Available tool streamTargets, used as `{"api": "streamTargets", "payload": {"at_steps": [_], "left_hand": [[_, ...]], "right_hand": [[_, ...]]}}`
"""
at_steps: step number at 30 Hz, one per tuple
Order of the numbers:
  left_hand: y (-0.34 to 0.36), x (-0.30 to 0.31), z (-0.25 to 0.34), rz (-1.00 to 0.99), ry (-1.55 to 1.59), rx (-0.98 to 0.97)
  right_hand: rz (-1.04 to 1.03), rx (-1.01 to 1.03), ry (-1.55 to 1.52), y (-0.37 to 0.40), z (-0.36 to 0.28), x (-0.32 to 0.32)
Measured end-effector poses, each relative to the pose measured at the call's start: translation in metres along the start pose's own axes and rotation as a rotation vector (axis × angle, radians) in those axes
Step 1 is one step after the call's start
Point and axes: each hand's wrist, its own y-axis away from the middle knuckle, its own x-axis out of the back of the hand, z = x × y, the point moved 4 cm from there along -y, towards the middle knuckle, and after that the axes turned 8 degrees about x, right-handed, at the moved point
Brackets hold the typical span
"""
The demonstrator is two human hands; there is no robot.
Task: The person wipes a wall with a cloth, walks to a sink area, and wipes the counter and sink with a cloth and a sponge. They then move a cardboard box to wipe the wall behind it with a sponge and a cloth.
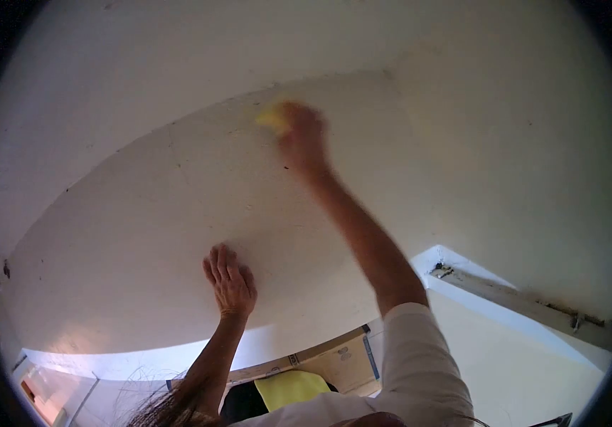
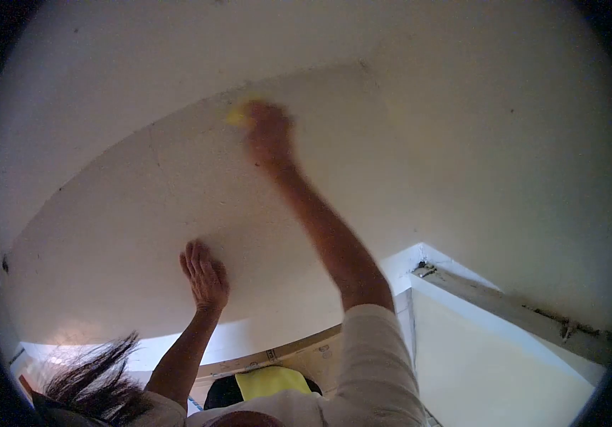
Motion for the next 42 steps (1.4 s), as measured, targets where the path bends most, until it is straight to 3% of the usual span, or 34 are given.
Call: {"api": "streamTargets", "payload": {"at_steps": [2, 3, 4, 5, 7, 11, 14, 16, 17, 18, 19, 20, 21, 22, 23, 24, 26, 27, 29, 30, 32, 34, 35, 36, 37, 39, 41, 42], "left_hand": [[-0.001, 0.0, 0.001, -0.038, 0.013, 0.02], [-0.001, 0.001, 0.0, -0.077, 0.023, 0.036], [0.0, 0.001, -0.003, -0.07, -0.002, 0.059], [0.001, 0.0, -0.003, -0.053, 0.003, 0.033], [-0.001, 0.002, -0.001, -0.051, -0.009, 0.031], [0.0, 0.004, -0.003, -0.068, -0.006, 0.027], [-0.001, 0.004, -0.002, -0.051, 0.006, 0.014], [0.0, 0.005, -0.001, -0.066, 0.011, 0.019], [0.0, 0.004, 0.0, -0.073, 0.015, 0.024], [0.0, 0.005, 0.001, -0.072, 0.015, 0.021], [0.0, 0.005, 0.001, -0.078, -0.041, 0.019], [0.001, 0.005, 0.001, -0.083, -0.096, 0.018], [0.004, 0.002, 0.0, -0.084, -0.1, 0.017], [0.008, -0.003, -0.002, -0.084, -0.003, 0.049], [0.012, -0.009, -0.005, -0.081, 0.095, 0.081], [0.013, -0.015, -0.008, -0.075, 0.194, 0.111], [0.014, -0.019, -0.012, -0.067, 0.348, 0.155], [0.014, -0.018, -0.013, -0.065, 0.401, 0.168], [0.006, -0.006, -0.01, -0.053, 0.056, 0.064], [0.004, -0.001, -0.006, -0.05, -0.116, 0.014], [-0.001, 0.005, 0.0, -0.056, 0.009, 0.025], [-0.002, 0.006, -0.001, -0.08, -0.016, 0.011], [-0.001, 0.007, -0.001, -0.078, -0.015, 0.014], [-0.001, 0.008, 0.0, -0.073, -0.006, 0.021], [-0.002, 0.008, 0.001, -0.063, -0.002, 0.025], [-0.001, 0.006, 0.0, -0.059, -0.008, 0.024], [0.0, 0.003, -0.002, -0.066, -0.011, 0.021], [0.0, 0.002, -0.003, -0.082, -0.01, 0.025]], "right_hand": [[0.2, 0.023, 0.279, -0.013, 0.088, 0.034], [0.173, -0.086, 0.395, -0.024, 0.115, 0.055], [0.259, 0.002, 0.521, -0.027, 0.158, 0.061], [0.132, -0.211, 0.586, -0.033, 0.189, 0.066], [-0.157, -0.43, 0.679, -0.029, 0.24, 0.052], [-0.097, -0.46, 0.788, -0.038, 0.203, 0.046], [-0.185, -0.575, 0.753, -0.042, 0.199, 0.037], [-0.169, -0.8, 0.62, -0.045, 0.155, 0.003], [-0.115, -0.704, 0.759, -0.043, 0.123, -0.031], [-0.141, -0.726, 0.575, -0.039, 0.076, -0.059], [-0.14, -0.53, 0.573, -0.034, 0.003, -0.081], [-0.219, -0.404, 0.771, -0.022, -0.051, -0.127], [-0.122, -0.254, 0.577, -0.018, -0.11, -0.151], [-0.287, -0.306, 0.26, -0.02, -0.166, -0.168], [-0.304, -0.111, 0.183, -0.014, -0.212, -0.193], [-0.138, -0.011, 0.011, -0.009, -0.246, -0.214], [-0.456, 0.049, -0.505, -0.022, -0.268, -0.196], [-0.456, 0.048, -0.499, -0.027, -0.257, -0.194], [-0.162, 0.139, -0.829, -0.043, -0.217, -0.177], [0.26, 0.148, -0.743, -0.036, -0.179, -0.142], [0.249, -0.172, -0.616, -0.043, -0.084, -0.064], [0.499, -0.521, -0.773, -0.041, 0.002, 0.006], [0.691, -0.386, -0.812, -0.039, 0.039, 0.029], [0.813, -0.483, -0.761, -0.043, 0.067, 0.043], [0.819, -0.478, -0.769, -0.053, 0.079, 0.045], [0.761, -0.738, -0.959, -0.067, 0.097, 0.03], [0.863, -0.756, -0.833, -0.086, 0.065, -0.005], [0.863, -0.564, -0.495, -0.083, 0.058, -0.038]]}}
